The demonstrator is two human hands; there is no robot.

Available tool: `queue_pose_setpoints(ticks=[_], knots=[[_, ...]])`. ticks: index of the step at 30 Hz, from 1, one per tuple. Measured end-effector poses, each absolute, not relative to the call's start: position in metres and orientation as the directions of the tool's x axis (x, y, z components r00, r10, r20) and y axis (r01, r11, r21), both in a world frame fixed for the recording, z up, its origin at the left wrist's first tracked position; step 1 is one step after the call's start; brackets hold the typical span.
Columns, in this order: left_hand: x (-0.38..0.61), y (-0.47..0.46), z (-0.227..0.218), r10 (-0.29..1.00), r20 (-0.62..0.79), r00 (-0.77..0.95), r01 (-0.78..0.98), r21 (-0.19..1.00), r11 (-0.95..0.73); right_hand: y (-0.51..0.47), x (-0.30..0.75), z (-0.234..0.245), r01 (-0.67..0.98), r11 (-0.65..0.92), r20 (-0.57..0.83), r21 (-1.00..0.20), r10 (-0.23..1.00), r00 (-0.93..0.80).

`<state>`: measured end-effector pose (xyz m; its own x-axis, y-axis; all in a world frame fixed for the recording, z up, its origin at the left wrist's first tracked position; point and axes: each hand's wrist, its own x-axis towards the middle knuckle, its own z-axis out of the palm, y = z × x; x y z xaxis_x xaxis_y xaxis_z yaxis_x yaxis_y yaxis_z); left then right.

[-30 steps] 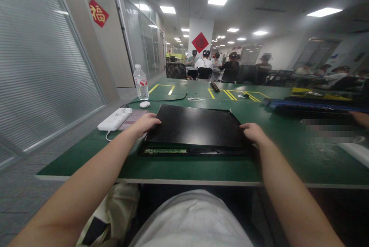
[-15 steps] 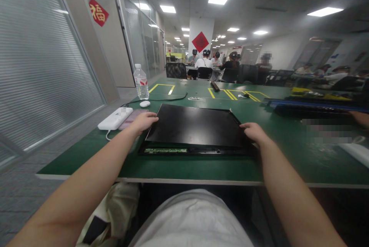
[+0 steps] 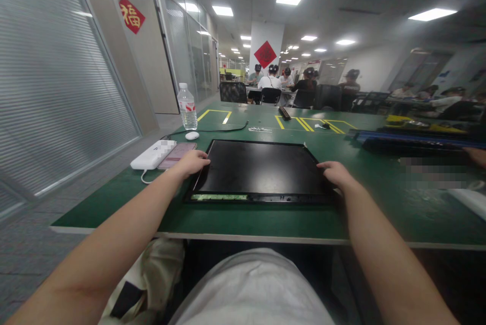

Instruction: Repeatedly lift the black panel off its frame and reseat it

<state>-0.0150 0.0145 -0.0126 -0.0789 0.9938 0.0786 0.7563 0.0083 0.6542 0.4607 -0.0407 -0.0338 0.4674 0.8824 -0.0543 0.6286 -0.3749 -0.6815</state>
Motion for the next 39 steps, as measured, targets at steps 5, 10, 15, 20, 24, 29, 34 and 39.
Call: queue_pose_setpoints(ticks=[5, 10, 15, 20, 24, 29, 34, 39], knots=[[-0.0121, 0.0115, -0.0092, 0.994, 0.079, -0.073, 0.798, 0.602, 0.011, -0.0433, 0.4576, -0.0306, 0.625, -0.372, -0.048, -0.686, 0.88, 0.472], [-0.0125, 0.0111, -0.0095, 0.995, 0.075, -0.059, 0.804, 0.595, 0.003, -0.0448, 0.4557, -0.0282, 0.634, -0.365, -0.039, -0.682, 0.884, 0.467], [-0.0155, 0.0138, -0.0129, 0.996, 0.085, -0.036, 0.796, 0.605, -0.023, -0.0435, 0.4582, -0.0297, 0.637, -0.359, -0.039, -0.682, 0.888, 0.459], [-0.0192, 0.0175, -0.0164, 0.994, 0.11, -0.023, 0.798, 0.601, -0.048, -0.0409, 0.4616, -0.0344, 0.617, -0.365, -0.051, -0.697, 0.884, 0.465], [-0.0207, 0.0191, -0.018, 0.992, 0.124, -0.019, 0.803, 0.593, -0.059, -0.04, 0.4625, -0.0359, 0.624, -0.352, -0.039, -0.697, 0.889, 0.457], [-0.0193, 0.0181, -0.0157, 0.992, 0.13, 0.0, 0.835, 0.546, -0.071, -0.0411, 0.4605, -0.0342, 0.637, -0.352, -0.027, -0.686, 0.887, 0.461], [-0.0189, 0.0163, -0.012, 0.991, 0.126, 0.037, 0.874, 0.477, -0.093, -0.0432, 0.4582, -0.0325, 0.613, -0.368, -0.06, -0.699, 0.885, 0.463], [-0.0195, 0.0156, -0.0115, 0.989, 0.138, 0.061, 0.887, 0.447, -0.117, -0.0436, 0.4576, -0.0309, 0.616, -0.379, -0.054, -0.69, 0.877, 0.478]])
